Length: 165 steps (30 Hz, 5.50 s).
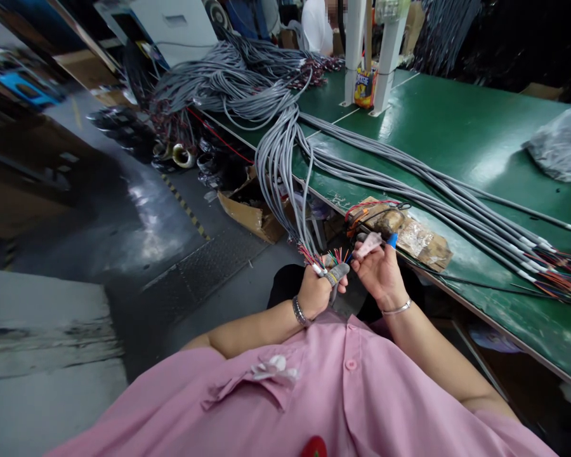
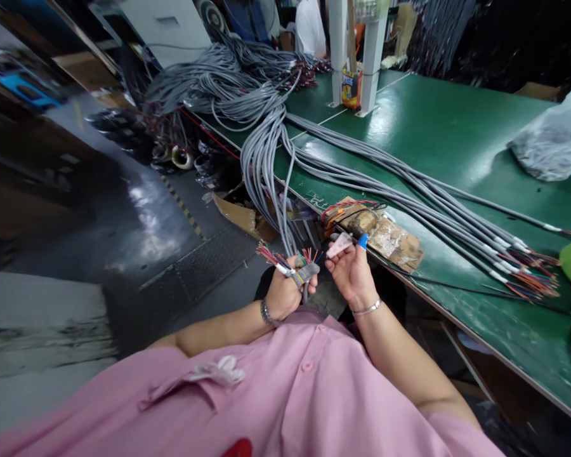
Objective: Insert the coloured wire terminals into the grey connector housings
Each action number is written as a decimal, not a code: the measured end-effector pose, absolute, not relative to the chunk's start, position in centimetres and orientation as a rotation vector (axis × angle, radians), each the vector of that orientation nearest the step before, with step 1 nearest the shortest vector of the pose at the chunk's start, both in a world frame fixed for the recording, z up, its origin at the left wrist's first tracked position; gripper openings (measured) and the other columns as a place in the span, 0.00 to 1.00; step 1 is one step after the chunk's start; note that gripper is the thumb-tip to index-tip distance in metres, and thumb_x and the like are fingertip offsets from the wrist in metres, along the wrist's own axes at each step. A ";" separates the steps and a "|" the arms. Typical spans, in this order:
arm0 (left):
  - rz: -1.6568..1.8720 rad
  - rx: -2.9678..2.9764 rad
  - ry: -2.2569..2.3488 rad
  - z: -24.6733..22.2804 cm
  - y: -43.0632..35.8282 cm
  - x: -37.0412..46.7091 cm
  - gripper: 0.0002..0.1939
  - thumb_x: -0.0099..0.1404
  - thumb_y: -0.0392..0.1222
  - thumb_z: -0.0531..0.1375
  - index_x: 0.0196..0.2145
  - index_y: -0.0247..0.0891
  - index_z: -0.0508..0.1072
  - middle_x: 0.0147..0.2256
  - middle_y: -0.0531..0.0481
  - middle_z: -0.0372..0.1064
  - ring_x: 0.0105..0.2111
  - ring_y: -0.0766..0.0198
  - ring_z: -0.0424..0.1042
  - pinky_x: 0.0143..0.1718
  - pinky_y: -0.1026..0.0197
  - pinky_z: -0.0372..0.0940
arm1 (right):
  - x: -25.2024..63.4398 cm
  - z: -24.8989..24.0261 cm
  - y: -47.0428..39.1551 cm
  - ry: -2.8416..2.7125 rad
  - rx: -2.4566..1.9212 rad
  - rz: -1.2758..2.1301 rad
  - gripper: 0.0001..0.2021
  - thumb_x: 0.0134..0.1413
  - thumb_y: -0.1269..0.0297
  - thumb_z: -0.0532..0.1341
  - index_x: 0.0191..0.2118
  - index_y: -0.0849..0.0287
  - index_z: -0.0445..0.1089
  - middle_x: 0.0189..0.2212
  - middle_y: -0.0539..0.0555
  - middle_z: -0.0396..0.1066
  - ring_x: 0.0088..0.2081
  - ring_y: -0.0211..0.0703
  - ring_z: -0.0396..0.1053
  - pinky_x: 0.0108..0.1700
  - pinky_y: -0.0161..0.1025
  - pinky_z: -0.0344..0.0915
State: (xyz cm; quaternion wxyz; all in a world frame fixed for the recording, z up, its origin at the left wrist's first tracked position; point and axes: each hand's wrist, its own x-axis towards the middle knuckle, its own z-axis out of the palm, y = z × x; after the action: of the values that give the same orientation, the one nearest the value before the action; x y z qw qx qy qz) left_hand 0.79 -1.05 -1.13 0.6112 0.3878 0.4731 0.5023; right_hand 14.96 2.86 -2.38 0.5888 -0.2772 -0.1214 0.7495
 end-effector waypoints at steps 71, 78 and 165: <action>1.117 0.818 0.881 -2.5 0.1 0.3 0.22 0.46 0.42 0.71 0.39 0.33 0.76 0.34 0.44 0.75 0.27 0.66 0.72 0.24 0.67 0.60 | 17.4 -3.9 -1.1 -0.872 -1.088 1.352 0.09 0.51 0.58 0.67 0.37 0.55 0.75 0.31 0.50 0.74 0.29 0.36 0.66 0.34 0.35 0.63; 1.127 0.889 0.826 -2.3 -0.2 -0.8 0.26 0.46 0.31 0.67 0.46 0.36 0.73 0.44 0.42 0.72 0.34 0.66 0.72 0.35 0.65 0.65 | 17.3 -2.6 -2.3 -1.080 -1.216 1.022 0.07 0.55 0.58 0.63 0.37 0.54 0.76 0.29 0.51 0.73 0.32 0.41 0.66 0.38 0.39 0.63; 1.109 0.885 0.974 -0.2 -1.3 -0.6 0.16 0.55 0.50 0.67 0.30 0.35 0.70 0.20 0.56 0.67 0.11 0.74 0.61 0.11 0.70 0.49 | 14.0 -0.1 -3.4 -1.089 -1.015 1.517 0.10 0.49 0.57 0.68 0.26 0.58 0.72 0.20 0.47 0.64 0.24 0.35 0.57 0.26 0.34 0.55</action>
State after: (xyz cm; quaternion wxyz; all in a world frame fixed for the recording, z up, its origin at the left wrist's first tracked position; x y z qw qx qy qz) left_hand -0.60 -1.34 -0.22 0.6522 0.3898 0.4290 0.4886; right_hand 13.96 -3.36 -0.07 0.4865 -0.4172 -0.4475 0.6237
